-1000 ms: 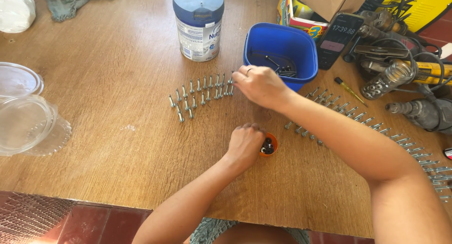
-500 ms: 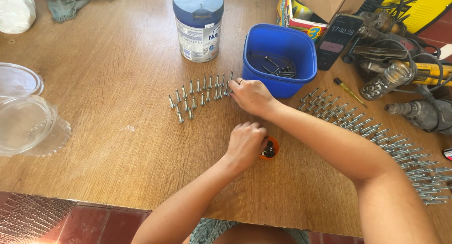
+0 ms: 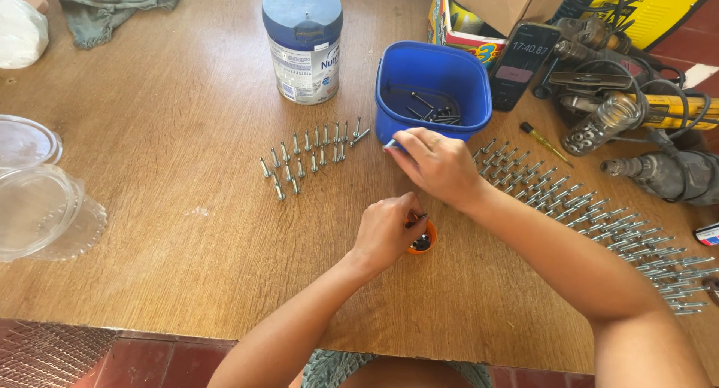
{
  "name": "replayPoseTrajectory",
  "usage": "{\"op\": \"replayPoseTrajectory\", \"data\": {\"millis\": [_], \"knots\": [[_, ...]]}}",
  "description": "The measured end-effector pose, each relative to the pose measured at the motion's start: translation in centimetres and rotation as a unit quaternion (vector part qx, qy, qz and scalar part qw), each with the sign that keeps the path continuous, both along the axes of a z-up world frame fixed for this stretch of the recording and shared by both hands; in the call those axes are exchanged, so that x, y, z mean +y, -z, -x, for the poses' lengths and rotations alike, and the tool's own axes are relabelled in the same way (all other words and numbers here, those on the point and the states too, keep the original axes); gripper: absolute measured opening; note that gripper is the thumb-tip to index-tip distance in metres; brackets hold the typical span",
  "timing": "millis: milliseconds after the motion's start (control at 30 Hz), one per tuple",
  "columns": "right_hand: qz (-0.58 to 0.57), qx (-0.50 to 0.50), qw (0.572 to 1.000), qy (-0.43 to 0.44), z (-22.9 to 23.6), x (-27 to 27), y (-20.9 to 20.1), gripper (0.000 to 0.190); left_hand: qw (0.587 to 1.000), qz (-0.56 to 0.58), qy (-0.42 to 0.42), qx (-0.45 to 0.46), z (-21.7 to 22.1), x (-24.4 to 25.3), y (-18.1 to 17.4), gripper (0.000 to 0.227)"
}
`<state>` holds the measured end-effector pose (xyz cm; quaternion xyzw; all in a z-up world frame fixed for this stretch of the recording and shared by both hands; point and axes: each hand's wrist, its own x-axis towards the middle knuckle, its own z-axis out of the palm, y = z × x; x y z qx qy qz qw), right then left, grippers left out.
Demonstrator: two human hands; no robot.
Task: The person repeatedly picks up bolts and nuts from a table and a small container, then screws the nuts onto the bolts by hand. The assembled fasteners are placed into a blue plastic bin. The person continues this repetitive assembly process throughout the clip.
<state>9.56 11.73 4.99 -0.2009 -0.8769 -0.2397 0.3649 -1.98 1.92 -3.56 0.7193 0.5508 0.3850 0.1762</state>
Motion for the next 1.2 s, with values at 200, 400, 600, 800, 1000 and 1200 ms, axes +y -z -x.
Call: {"op": "replayPoseTrajectory", "data": {"millis": [200,400,600,800,1000,1200], "knots": [[0.166,0.212,0.956,-0.114,-3.8,-4.3,-1.9,0.025,0.981,0.099,0.013,-0.167,-0.2,-0.7,-2.0,0.016],[0.387,0.354,0.835,-0.165,-6.6,-6.8,0.7,0.020,0.892,0.155,0.045,-0.422,-0.8,0.6,-0.2,0.021],[0.537,0.426,0.720,-0.110,-7.5,-8.2,3.2,0.041,0.801,0.185,0.055,-0.567,-0.8,0.9,-0.6,0.033],[0.506,0.355,0.784,-0.050,-6.9,-8.6,4.0,0.023,0.818,0.143,0.049,-0.554,-0.7,0.9,-0.9,0.030],[0.323,0.242,0.915,-0.013,-6.8,-9.0,2.8,0.020,0.811,0.143,0.053,-0.566,-0.4,0.7,-1.1,0.028],[0.280,0.227,0.933,-0.010,-7.1,-9.0,3.0,0.017,0.837,0.107,0.071,-0.531,-0.2,0.8,-1.3,0.026]]}}
